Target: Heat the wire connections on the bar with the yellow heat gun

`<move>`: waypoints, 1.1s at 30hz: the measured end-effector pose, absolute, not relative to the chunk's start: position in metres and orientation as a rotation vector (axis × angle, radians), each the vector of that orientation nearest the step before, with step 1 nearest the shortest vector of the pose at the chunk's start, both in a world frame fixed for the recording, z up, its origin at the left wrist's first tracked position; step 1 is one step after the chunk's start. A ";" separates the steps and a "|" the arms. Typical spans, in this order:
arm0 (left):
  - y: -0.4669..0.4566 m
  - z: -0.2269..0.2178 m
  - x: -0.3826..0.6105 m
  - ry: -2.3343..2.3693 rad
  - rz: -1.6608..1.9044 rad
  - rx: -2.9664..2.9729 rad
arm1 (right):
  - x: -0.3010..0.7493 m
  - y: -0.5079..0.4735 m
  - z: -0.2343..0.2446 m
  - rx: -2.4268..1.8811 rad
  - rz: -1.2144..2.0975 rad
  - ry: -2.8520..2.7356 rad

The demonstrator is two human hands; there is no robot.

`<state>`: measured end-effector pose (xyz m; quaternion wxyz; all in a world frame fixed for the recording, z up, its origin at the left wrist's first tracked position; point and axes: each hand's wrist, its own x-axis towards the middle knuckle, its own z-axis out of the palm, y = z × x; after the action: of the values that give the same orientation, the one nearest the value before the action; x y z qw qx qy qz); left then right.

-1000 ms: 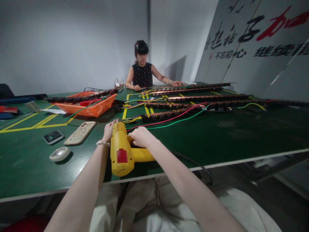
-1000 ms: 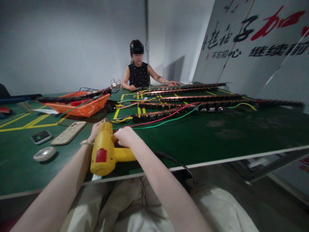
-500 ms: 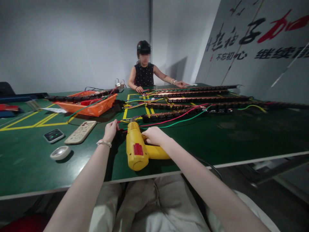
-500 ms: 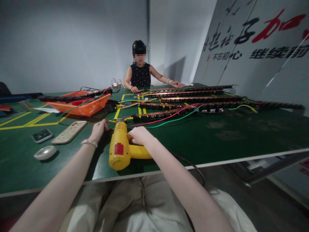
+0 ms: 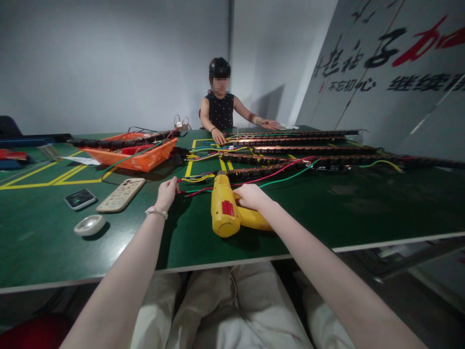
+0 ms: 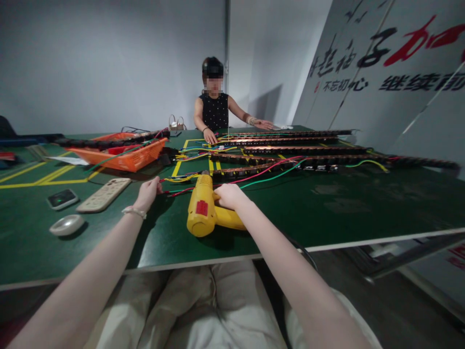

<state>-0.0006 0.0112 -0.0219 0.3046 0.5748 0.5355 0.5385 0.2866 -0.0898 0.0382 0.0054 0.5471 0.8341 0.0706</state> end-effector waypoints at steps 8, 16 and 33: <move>0.015 -0.025 -0.003 1.444 1.429 1.545 | 0.281 -0.093 0.041 1.667 0.253 2.587; 0.018 -0.027 -0.002 1.446 1.450 1.547 | 0.264 -0.102 0.042 1.582 0.255 2.617; 0.002 -0.010 0.003 1.649 1.332 1.559 | 0.197 -0.096 0.036 1.364 0.348 2.874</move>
<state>0.0034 0.0016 -0.0096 0.2525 0.5733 0.6064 0.4897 0.1973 -0.0958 0.0356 -0.0293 0.4261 0.8976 0.1088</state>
